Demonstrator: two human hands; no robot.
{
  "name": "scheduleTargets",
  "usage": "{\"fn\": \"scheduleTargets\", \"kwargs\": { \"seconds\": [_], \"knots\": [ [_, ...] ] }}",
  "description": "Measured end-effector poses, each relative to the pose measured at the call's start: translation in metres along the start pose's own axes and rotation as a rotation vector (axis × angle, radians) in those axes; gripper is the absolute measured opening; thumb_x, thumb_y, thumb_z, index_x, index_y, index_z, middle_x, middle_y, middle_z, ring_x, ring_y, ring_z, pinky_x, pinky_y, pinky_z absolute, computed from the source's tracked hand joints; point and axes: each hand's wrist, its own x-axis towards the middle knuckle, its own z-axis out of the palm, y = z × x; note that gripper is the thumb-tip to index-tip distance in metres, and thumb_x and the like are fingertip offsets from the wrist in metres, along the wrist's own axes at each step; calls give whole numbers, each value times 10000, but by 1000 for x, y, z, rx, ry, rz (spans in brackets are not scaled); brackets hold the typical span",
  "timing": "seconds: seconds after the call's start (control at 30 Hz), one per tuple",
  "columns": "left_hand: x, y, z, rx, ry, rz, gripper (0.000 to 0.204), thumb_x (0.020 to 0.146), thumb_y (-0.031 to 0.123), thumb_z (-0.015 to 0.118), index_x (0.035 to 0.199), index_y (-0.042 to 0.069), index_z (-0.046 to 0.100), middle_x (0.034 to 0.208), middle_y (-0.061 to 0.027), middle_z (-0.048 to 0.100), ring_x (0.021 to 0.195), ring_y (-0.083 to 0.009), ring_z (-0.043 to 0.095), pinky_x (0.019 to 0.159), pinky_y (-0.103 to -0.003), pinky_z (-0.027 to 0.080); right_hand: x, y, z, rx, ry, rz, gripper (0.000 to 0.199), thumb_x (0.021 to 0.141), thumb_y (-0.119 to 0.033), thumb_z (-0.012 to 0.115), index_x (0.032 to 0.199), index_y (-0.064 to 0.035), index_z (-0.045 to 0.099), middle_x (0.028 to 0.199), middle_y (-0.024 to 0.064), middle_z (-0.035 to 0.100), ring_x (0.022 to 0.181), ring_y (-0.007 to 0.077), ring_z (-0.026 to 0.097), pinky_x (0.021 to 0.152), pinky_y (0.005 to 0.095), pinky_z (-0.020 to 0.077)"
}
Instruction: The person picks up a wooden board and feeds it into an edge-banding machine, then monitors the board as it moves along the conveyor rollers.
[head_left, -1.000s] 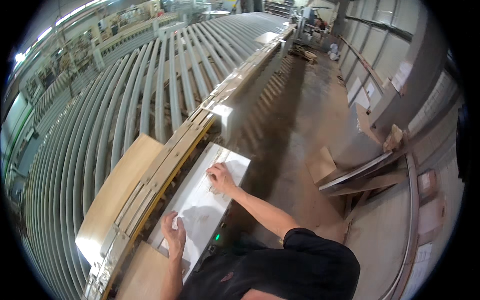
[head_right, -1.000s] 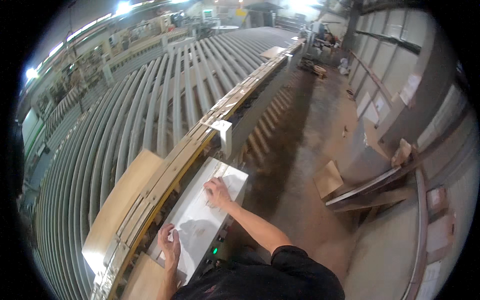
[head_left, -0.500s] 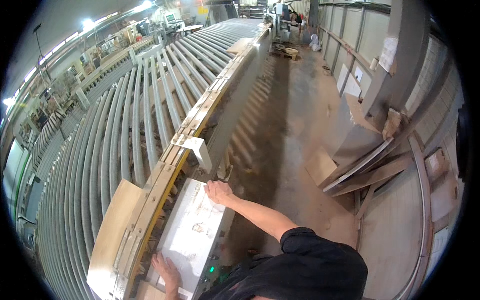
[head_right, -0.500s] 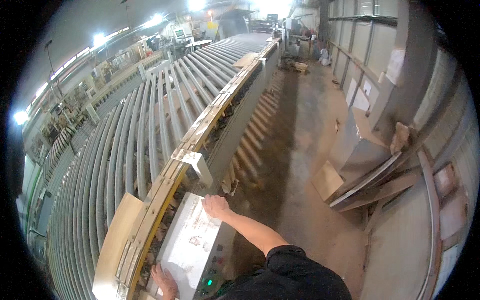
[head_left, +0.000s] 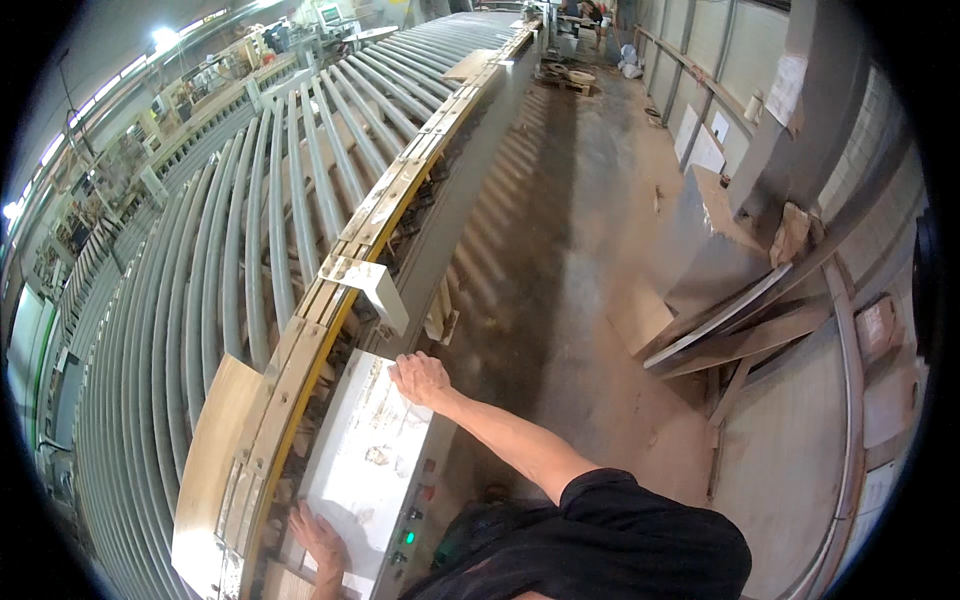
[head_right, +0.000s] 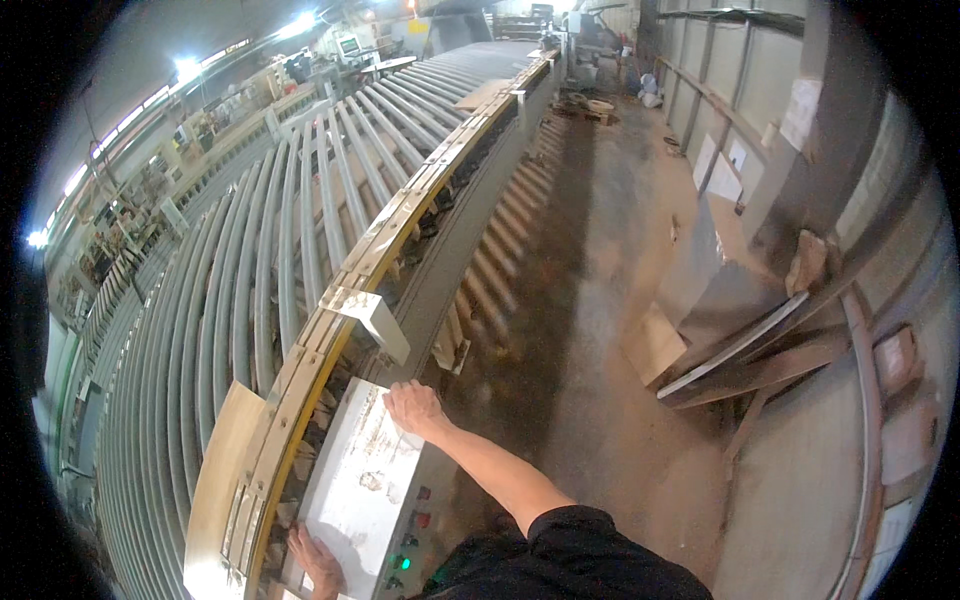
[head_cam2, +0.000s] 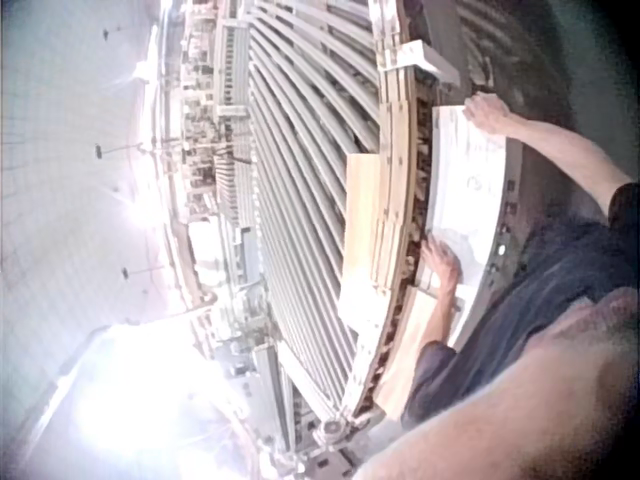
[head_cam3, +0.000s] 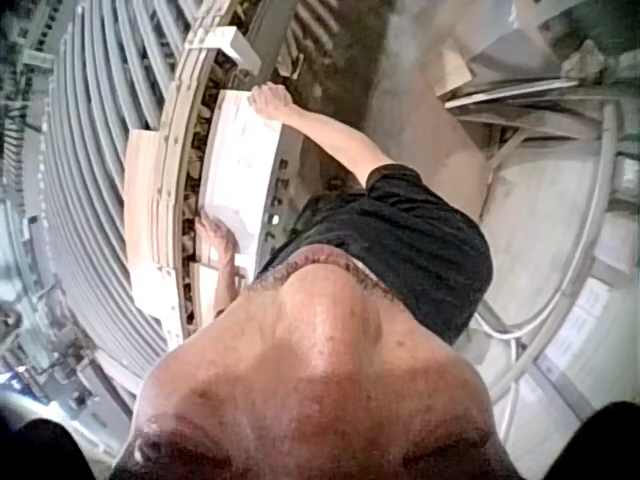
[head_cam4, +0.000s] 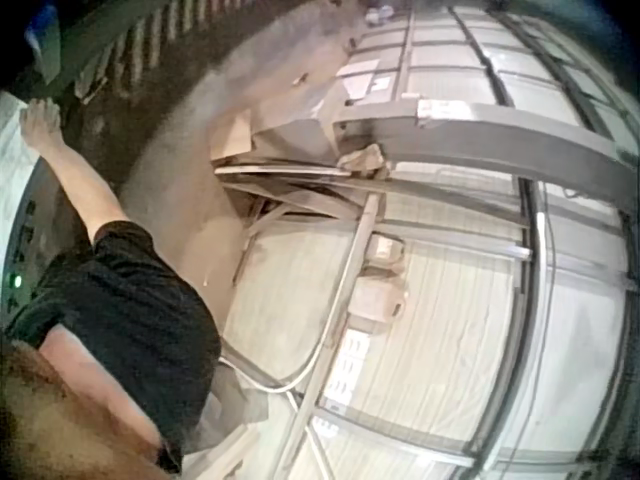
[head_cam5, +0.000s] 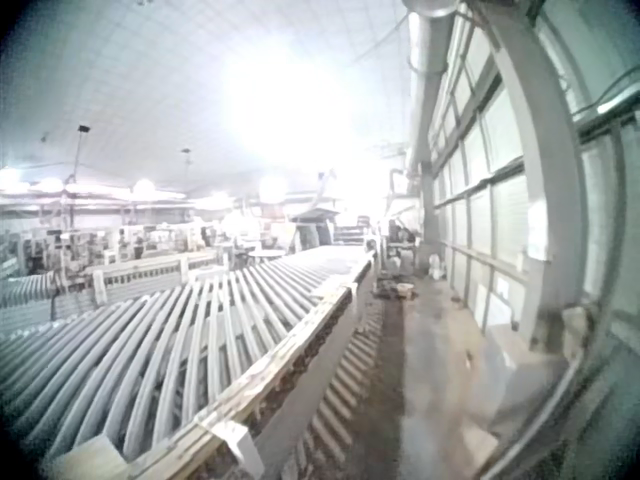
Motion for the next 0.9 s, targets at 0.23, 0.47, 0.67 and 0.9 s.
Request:
{"fn": "scheduleTargets", "kwargs": {
  "seconds": [0.23,0.47,0.67,0.9],
  "knots": [
    [1,1,-2,-40,-33,-5,456,878,102,467,1300,-66,427,1286,-354,400,1183,-535,364,1023,-574,279,-3,4,1,10,67,-2,354,943,-312,461,849,-3,604,795,195,658,804,340,647,700,465,539],
    [1,-4,3,34,22,12,448,867,76,464,1283,-87,432,1267,-343,411,1161,-509,386,993,-567,297,1,-2,-4,33,-59,65,403,953,-344,457,953,24,620,885,209,663,888,344,641,786,460,528],
    [4,1,-3,-61,-21,-12,447,859,61,465,1282,-81,442,1265,-345,405,1157,-502,382,989,-557,299,-3,-1,1,45,9,51,401,949,-332,458,876,25,626,814,204,662,823,354,652,729,465,538],
    [0,5,-7,-47,-40,-60,450,882,84,467,1303,-70,423,1300,-345,387,1196,-503,357,1027,-554,277,-2,0,0,24,-77,75,415,958,-356,447,978,16,631,920,209,668,921,349,641,800,456,525]
  ]
}}
